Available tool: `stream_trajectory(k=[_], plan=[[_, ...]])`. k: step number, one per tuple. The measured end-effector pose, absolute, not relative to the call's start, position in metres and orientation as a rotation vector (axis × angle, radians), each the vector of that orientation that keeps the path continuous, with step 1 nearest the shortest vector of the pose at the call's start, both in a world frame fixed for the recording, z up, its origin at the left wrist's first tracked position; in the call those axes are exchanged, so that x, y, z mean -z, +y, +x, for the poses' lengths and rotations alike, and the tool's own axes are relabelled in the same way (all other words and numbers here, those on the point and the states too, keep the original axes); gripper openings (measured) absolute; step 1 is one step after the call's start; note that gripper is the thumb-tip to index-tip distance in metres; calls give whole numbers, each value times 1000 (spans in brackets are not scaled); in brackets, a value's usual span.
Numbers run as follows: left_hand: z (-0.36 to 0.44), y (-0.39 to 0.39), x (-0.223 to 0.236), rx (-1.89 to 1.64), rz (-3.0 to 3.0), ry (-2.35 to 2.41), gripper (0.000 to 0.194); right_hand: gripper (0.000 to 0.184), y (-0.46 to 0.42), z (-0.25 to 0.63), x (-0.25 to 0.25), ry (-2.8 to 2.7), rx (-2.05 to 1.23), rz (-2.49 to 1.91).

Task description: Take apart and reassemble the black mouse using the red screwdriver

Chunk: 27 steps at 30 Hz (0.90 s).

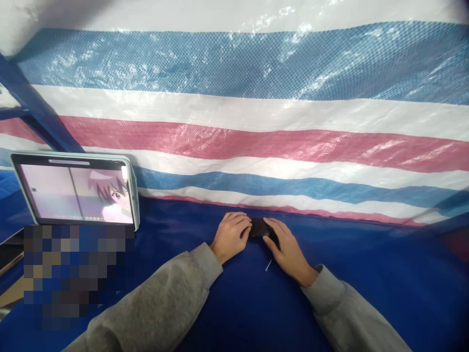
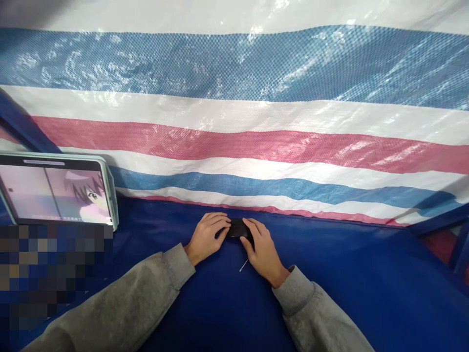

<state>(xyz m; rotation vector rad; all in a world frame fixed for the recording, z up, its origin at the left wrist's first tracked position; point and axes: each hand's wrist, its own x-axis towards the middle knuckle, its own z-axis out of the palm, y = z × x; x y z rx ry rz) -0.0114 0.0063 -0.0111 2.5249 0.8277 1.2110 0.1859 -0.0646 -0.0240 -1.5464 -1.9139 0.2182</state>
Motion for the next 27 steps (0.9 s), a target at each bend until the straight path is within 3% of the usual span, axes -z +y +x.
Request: stream_trajectory(k=[27], plan=[[-13, 7, 12, -1119, 2514, 845, 18, 45, -65, 185, 23, -1912, -199, -1561]])
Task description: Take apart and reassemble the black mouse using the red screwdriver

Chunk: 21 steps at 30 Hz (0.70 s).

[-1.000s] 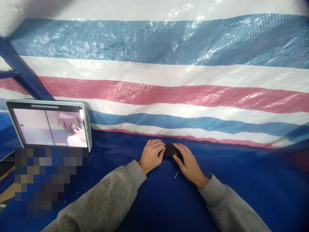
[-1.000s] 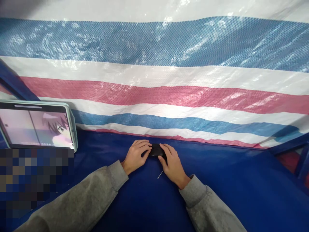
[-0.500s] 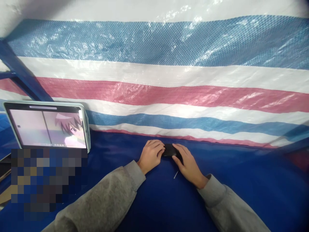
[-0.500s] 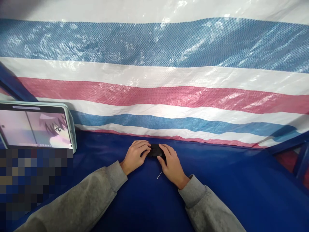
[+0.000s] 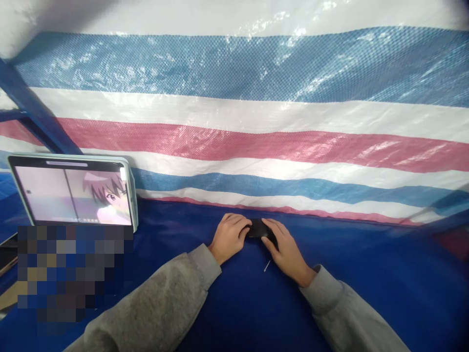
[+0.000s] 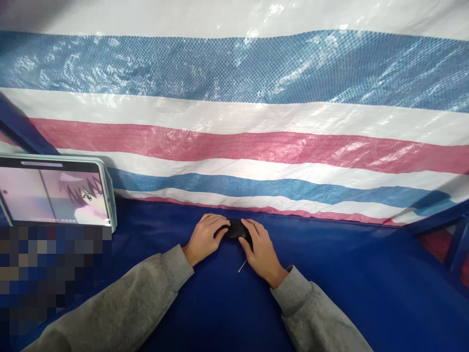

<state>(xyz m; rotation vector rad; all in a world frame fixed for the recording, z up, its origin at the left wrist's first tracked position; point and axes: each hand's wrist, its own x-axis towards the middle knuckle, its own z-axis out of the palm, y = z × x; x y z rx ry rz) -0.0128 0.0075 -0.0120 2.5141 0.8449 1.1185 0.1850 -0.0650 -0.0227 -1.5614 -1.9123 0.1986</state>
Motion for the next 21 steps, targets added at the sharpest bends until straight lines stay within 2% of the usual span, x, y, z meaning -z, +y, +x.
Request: stream_trajectory(k=[14, 21], plan=[[-13, 6, 9, -943, 2563, 837, 33, 45, -65, 185, 23, -1912, -207, -1551], [-13, 6, 9, -956, 2574, 830, 33, 45, -65, 185, 23, -1910, -224, -1545]])
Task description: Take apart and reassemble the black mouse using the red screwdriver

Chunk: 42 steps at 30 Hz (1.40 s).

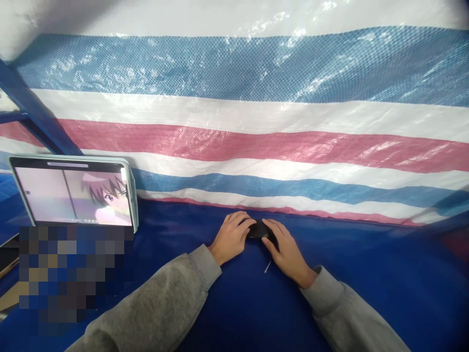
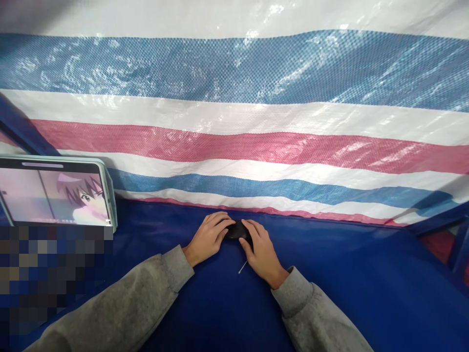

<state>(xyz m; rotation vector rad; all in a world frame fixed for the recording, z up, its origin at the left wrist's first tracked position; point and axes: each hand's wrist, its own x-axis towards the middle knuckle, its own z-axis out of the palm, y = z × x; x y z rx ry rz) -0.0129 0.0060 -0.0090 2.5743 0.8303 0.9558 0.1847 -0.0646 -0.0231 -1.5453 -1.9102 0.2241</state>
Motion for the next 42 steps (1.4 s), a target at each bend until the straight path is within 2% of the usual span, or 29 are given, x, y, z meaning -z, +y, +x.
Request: stream_trajectory(k=[6, 11, 22, 29, 35, 42], plan=[[-13, 4, 5, -891, 2575, 823, 29, 45, -64, 185, 23, -1903, -231, -1548], [-13, 5, 10, -832, 2624, 798, 50, 45, -65, 185, 22, -1906, -229, -1547], [-13, 4, 9, -843, 2640, 788, 44, 47, -66, 183, 17, -1898, -202, -1552], [-11, 4, 9, -859, 2636, 811, 40, 62, -66, 184, 18, -1871, -191, -1537], [-11, 4, 5, -906, 2577, 877, 33, 40, -66, 186, 18, -1738, -175, -1552], [-13, 2, 2, -910, 2673, 836, 42, 38, -66, 184, 15, -1729, -207, -1622]])
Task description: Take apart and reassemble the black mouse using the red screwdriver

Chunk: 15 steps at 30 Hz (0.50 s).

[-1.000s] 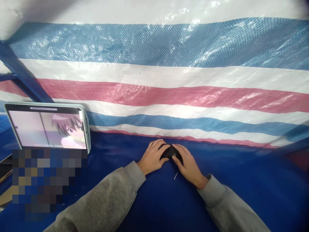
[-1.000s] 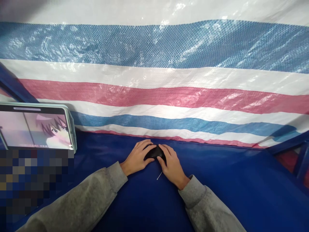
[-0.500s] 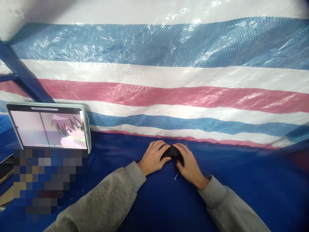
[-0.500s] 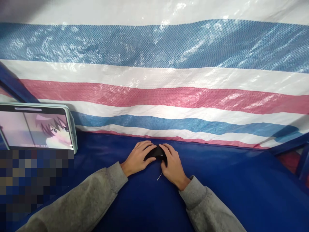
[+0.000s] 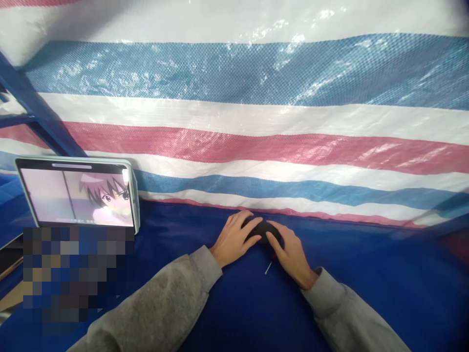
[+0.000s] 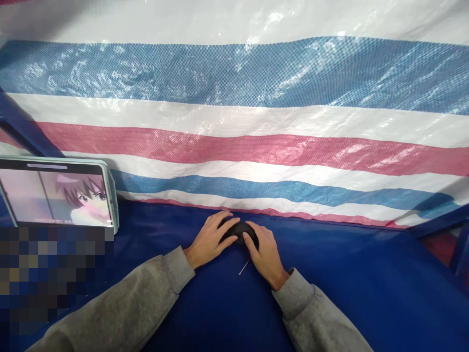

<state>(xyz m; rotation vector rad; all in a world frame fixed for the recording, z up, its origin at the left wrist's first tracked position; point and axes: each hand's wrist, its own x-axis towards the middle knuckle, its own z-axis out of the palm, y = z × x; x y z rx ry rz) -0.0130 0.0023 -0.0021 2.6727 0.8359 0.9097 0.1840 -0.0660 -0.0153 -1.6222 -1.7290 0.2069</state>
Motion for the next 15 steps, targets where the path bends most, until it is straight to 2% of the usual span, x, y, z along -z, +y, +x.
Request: stream_trajectory(k=[4, 9, 15], plan=[[-13, 2, 4, -794, 2785, 695, 41, 36, -64, 186, 13, -1753, -141, -1624], [-12, 3, 7, -781, 2791, 699, 39, 31, -61, 195, 1, -1675, 129, -1919], [-13, 3, 9, -800, 2780, 721, 38, 29, -63, 192, -12, -1833, 11, -2379]])
